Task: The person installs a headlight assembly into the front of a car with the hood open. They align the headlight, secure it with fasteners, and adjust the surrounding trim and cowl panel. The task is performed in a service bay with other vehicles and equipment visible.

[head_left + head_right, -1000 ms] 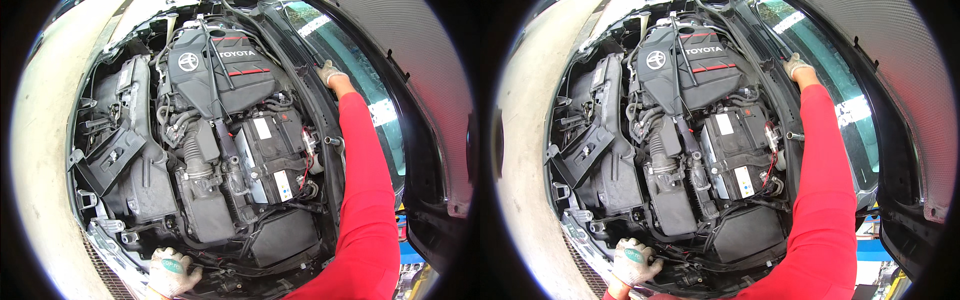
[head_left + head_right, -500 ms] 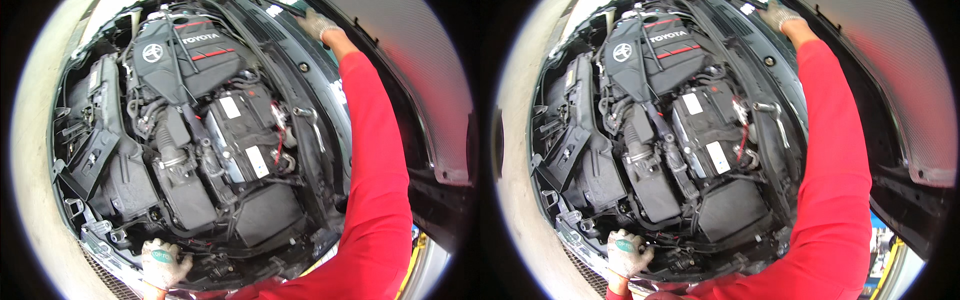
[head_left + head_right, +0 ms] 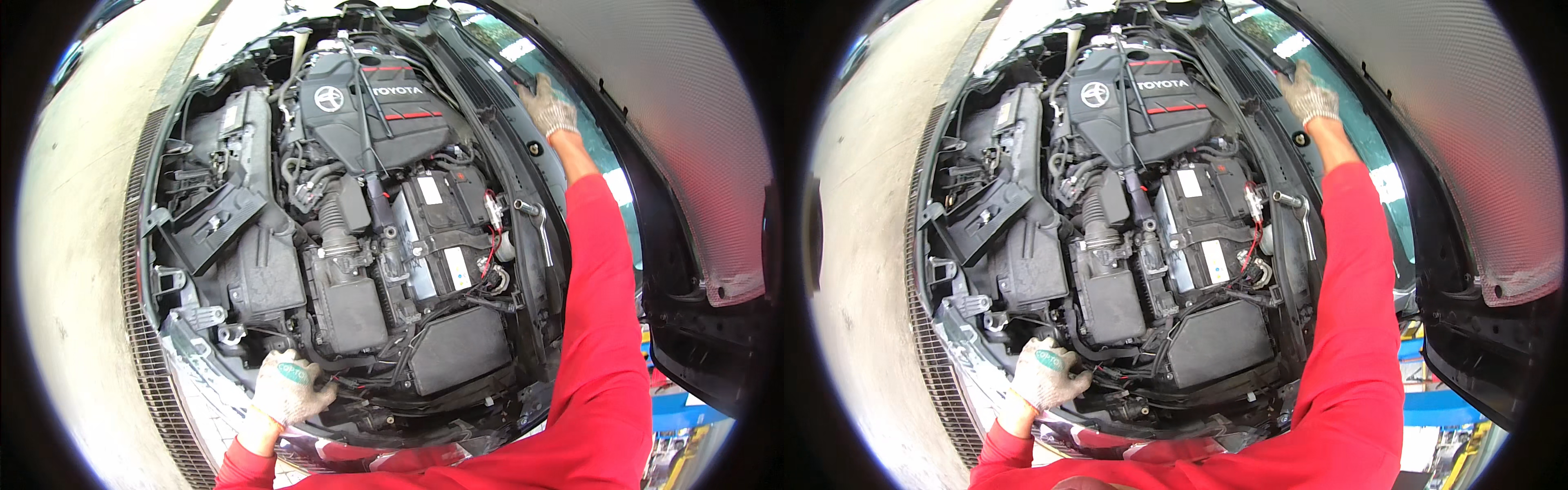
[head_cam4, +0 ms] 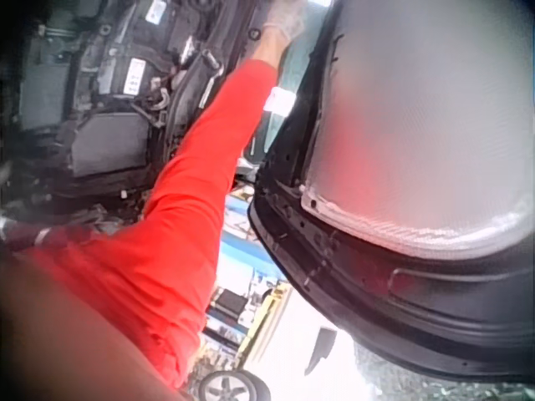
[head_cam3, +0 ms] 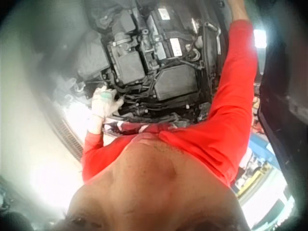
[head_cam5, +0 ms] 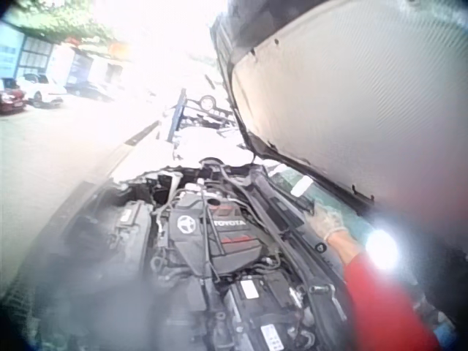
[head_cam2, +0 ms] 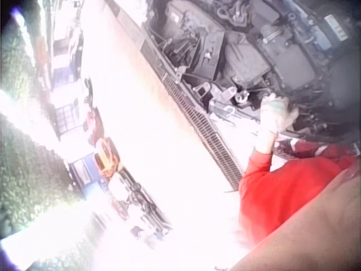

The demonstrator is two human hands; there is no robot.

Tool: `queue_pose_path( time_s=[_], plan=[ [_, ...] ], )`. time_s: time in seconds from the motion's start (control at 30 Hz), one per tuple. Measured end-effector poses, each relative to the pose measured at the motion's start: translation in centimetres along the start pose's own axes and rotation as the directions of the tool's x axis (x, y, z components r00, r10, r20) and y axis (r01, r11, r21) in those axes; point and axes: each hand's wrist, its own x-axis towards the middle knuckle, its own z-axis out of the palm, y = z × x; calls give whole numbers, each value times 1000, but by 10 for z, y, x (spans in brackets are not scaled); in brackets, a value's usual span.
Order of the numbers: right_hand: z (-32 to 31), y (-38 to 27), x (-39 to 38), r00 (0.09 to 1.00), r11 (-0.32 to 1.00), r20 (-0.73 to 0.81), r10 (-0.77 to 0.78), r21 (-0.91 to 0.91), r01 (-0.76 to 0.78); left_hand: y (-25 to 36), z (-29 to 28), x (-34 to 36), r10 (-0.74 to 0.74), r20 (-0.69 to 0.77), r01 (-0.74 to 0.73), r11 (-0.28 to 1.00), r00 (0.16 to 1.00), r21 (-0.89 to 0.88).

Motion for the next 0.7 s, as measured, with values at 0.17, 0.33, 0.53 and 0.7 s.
queue_pose_path(
  time_s=[0.17,0.33,0.53,0.7],
  plan=[
    [-23,-21,-66,996,985,-92,-19,171,35,0,-5,-4,-37,101,36,999,994,12],
    [-43,-63,-150,993,912,-119,14,408,36,1,-9,-12,-51,111,48,998,992,30],
    [-18,-130,-230,993,840,-11,120,534,-95,0,-9,-19,-60,138,58,998,989,16],
    [19,-159,-278,984,832,119,134,525,-177,-5,-2,-19,-33,156,30,999,987,21]
  ],
)
